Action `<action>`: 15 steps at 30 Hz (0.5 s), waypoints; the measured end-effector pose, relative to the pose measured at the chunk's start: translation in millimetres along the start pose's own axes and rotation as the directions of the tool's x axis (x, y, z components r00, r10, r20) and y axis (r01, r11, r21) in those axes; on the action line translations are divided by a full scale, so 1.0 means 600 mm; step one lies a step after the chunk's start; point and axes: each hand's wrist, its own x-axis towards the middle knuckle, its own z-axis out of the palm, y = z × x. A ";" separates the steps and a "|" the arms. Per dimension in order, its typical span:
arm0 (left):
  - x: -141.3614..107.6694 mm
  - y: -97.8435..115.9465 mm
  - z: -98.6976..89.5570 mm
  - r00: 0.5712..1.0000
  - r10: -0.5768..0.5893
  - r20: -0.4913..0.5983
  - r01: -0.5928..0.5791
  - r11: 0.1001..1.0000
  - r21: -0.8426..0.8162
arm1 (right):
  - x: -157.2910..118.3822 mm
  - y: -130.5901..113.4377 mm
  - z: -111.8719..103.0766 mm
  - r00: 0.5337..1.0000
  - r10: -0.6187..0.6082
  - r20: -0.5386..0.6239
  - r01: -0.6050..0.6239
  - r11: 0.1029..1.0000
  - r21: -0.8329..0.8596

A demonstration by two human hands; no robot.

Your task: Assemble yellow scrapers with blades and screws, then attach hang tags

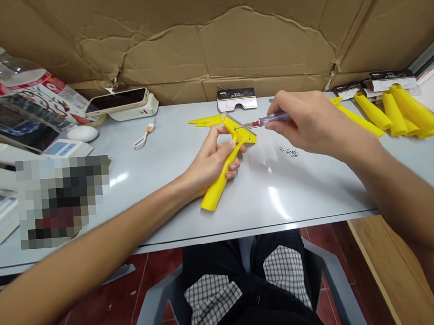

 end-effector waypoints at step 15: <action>0.000 -0.002 -0.001 1.000 0.004 0.012 -0.004 1.000 0.007 | -0.001 0.002 -0.005 1.000 0.020 -0.002 -0.020 0.999 0.035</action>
